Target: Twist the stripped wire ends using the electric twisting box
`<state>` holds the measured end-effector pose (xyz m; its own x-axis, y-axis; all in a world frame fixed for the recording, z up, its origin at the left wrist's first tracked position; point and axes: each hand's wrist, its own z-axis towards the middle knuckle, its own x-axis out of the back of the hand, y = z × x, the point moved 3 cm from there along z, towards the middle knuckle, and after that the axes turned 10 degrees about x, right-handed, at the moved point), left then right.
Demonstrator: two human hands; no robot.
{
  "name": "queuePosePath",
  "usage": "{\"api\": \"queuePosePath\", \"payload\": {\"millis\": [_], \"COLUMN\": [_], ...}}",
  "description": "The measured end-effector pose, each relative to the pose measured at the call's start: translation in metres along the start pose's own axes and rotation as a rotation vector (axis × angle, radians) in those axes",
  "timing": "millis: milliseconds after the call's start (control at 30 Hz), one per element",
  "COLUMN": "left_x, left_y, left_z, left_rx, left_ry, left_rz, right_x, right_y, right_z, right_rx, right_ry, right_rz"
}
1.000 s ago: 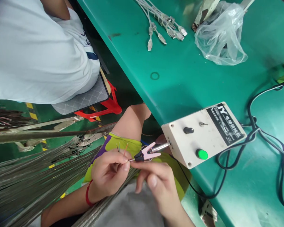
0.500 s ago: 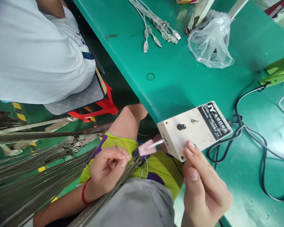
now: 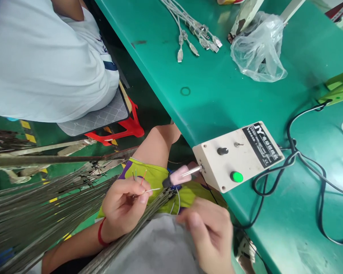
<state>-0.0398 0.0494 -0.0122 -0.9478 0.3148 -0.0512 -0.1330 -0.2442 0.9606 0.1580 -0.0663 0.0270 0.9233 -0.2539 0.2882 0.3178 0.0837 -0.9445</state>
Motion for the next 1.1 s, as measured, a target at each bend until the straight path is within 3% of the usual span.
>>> {"api": "queuePosePath", "payload": {"millis": [67,167,267,533,733,1100], "left_x": [0.0,-0.001,-0.002,-0.004,-0.005,-0.011], "left_y": [0.0,0.003,0.008,0.013,0.014,0.013], "left_z": [0.0,0.003,0.008,0.015,0.017,0.017], "left_rx": [-0.004,-0.021,-0.051,-0.073,-0.104,-0.099], "left_ry": [-0.004,-0.005,0.0,0.006,-0.011,-0.009], "left_rz": [0.006,0.036,0.052,0.069,0.093,0.106], "right_x": [-0.014,-0.027,-0.033,-0.048,-0.059,-0.056], "right_y": [0.005,0.016,0.024,0.023,0.021,0.023], "right_z": [0.015,0.03,0.036,0.06,0.068,0.068], "right_rx": [-0.116,-0.241,-0.304,-0.341,-0.27,-0.308], "right_ry": [-0.062,-0.007,0.094,0.172,0.265,0.327], "right_rz": [0.155,0.402,0.625,0.949,0.957,0.869]}}
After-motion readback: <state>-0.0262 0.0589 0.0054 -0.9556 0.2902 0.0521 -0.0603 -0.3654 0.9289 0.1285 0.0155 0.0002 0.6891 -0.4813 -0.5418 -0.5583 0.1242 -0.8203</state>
